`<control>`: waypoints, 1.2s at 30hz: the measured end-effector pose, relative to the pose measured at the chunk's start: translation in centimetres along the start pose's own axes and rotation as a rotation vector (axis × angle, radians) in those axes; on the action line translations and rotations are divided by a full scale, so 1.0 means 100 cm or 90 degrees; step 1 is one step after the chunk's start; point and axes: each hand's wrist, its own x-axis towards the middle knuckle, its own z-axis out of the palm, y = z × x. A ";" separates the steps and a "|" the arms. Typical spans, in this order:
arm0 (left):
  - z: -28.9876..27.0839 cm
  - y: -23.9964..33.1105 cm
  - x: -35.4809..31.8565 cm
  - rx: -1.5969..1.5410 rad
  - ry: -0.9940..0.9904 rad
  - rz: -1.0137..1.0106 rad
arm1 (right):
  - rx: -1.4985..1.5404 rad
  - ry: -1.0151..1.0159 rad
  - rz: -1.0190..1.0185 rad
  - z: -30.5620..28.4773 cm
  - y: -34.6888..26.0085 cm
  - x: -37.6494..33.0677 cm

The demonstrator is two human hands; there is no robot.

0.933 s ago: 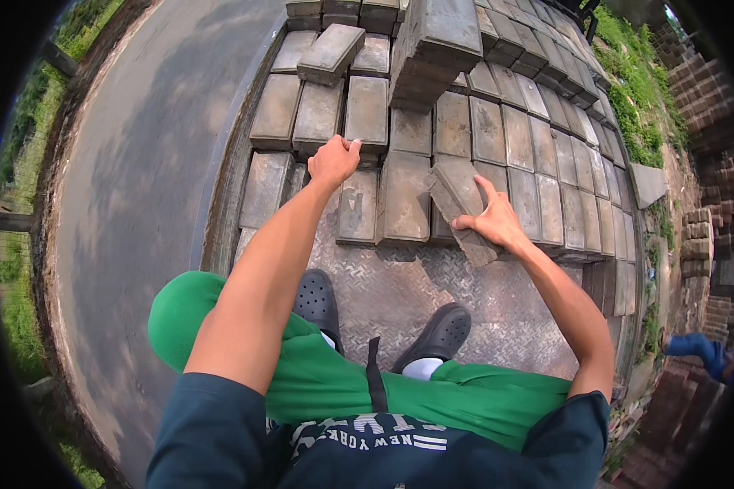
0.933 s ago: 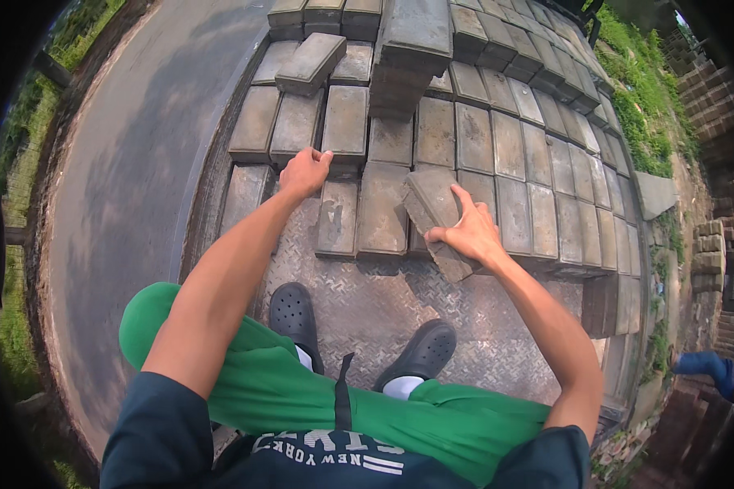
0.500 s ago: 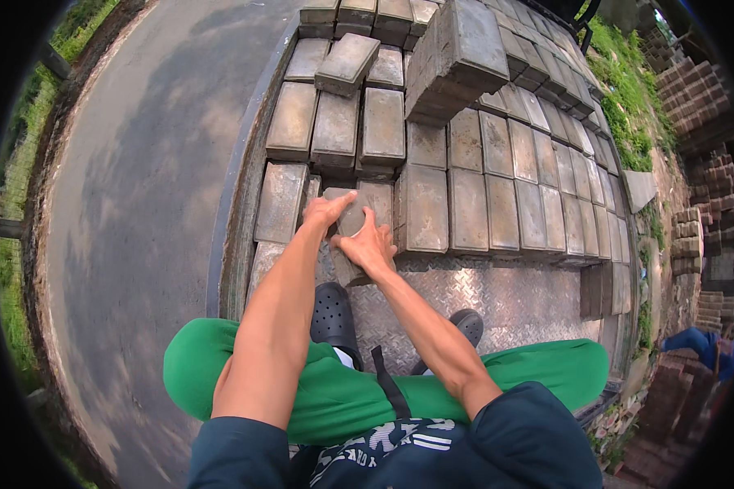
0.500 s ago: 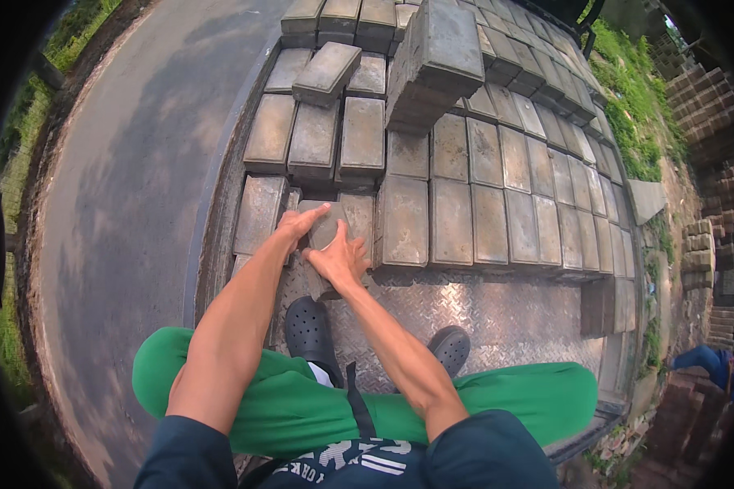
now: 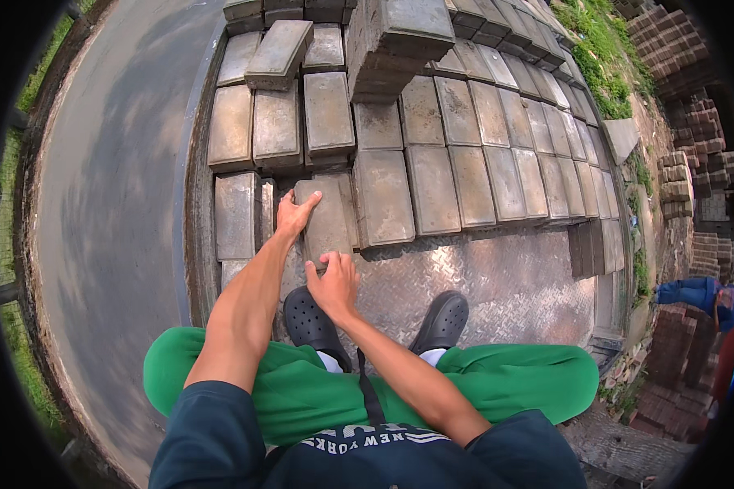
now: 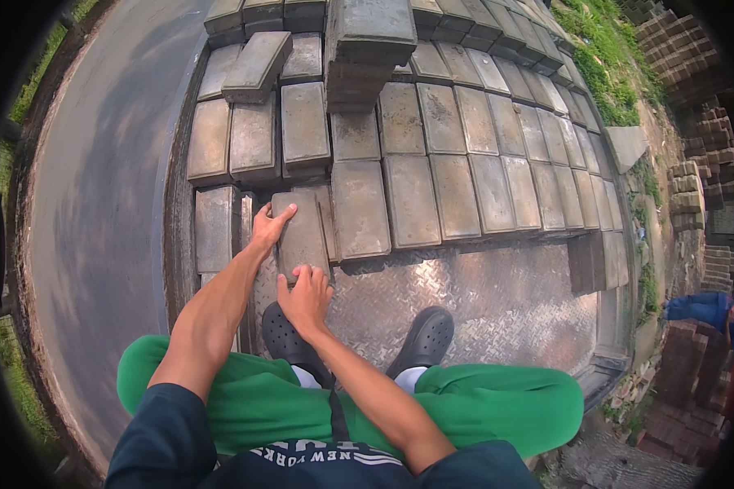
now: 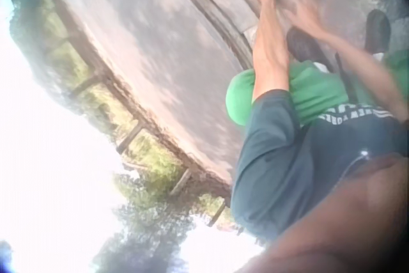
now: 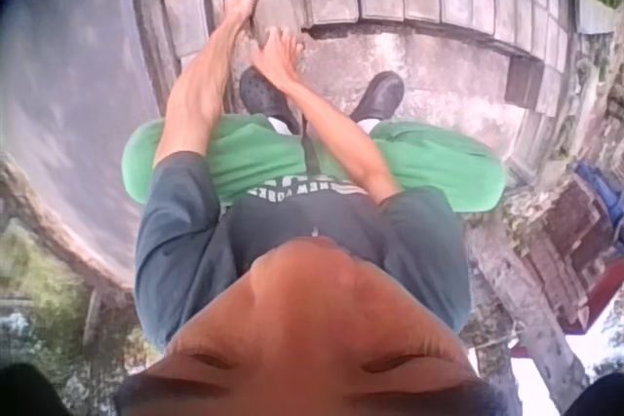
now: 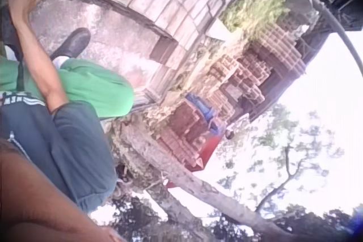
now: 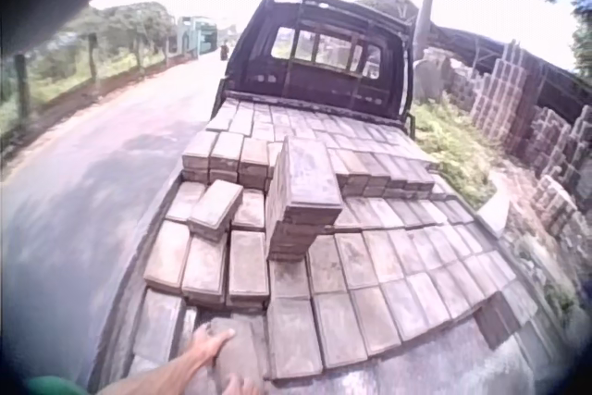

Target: The person stacks and arranges paving bricks across the bed of a truck by hand.

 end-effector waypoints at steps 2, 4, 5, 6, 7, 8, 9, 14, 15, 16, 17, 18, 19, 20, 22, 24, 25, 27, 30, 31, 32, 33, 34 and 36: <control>0.012 0.005 -0.004 0.056 0.003 0.027 | 0.099 -0.068 0.131 0.004 0.043 0.008; 0.024 0.023 -0.023 0.107 -0.026 0.075 | 0.196 -0.138 0.257 0.009 0.070 0.013; 0.021 0.020 -0.021 0.110 -0.024 0.072 | 0.318 -0.160 0.346 0.012 0.076 0.014; 0.017 0.016 -0.017 0.049 -0.060 0.031 | 0.441 -0.181 0.435 0.015 0.081 0.015; 0.011 0.015 -0.016 -0.012 -0.093 -0.008 | 0.525 -0.217 0.470 0.019 0.079 0.015; 0.008 0.013 -0.016 -0.008 -0.088 -0.010 | 0.527 -0.224 0.469 0.024 0.077 0.015; 0.006 0.011 -0.016 -0.046 -0.080 -0.023 | 0.623 -0.236 0.463 0.029 0.074 0.014; -0.007 0.001 -0.013 -0.060 -0.100 -0.035 | 0.798 -0.244 0.482 0.047 0.051 0.020; -0.009 -0.003 -0.006 -0.112 -0.141 -0.102 | 0.842 -0.225 0.481 0.052 0.050 0.022; -0.007 -0.001 -0.006 -0.167 -0.184 -0.170 | 0.883 -0.202 0.482 0.056 0.054 0.025; -0.003 0.009 -0.015 -0.192 -0.226 -0.155 | 0.881 -0.207 0.482 0.059 0.058 0.025; 0.004 0.004 -0.010 -0.194 -0.223 -0.155 | 0.913 -0.194 0.487 0.062 0.063 0.024; 0.010 0.005 -0.008 -0.204 -0.253 -0.169 | 0.948 -0.181 0.492 0.064 0.063 0.022; 0.014 0.006 -0.006 -0.215 -0.283 -0.183 | 0.948 -0.182 0.494 0.064 0.066 0.024; 0.019 0.002 -0.002 -0.266 -0.318 -0.242 | 0.951 -0.196 0.492 0.059 0.069 0.028; 0.028 -0.010 0.003 -0.253 -0.320 -0.168 | 0.920 -0.157 0.497 0.048 0.071 0.028; 0.029 -0.020 0.011 -0.252 -0.313 -0.169 | 0.887 -0.124 0.498 0.043 0.065 0.027; 0.032 -0.028 0.025 -0.232 -0.250 -0.145 | 0.872 -0.119 0.498 0.041 0.060 0.030; 0.052 -0.021 0.024 -0.256 -0.277 -0.193 | 0.851 -0.096 0.496 0.033 0.064 0.032; 0.054 -0.019 0.025 -0.266 -0.289 -0.209 | 0.837 -0.066 0.484 0.035 0.060 0.032; 0.050 -0.023 0.027 -0.275 -0.284 -0.205 | 0.824 -0.041 0.474 0.036 0.047 0.030; 0.044 -0.027 0.028 -0.280 -0.279 -0.202 | 0.856 0.010 0.501 0.038 0.033 0.028; 0.048 -0.023 0.025 -0.286 -0.284 -0.201 | 0.854 0.016 0.500 0.039 0.037 0.029; 0.052 -0.015 0.019 -0.294 -0.317 -0.214 | 1.011 0.036 0.493 0.041 0.045 0.030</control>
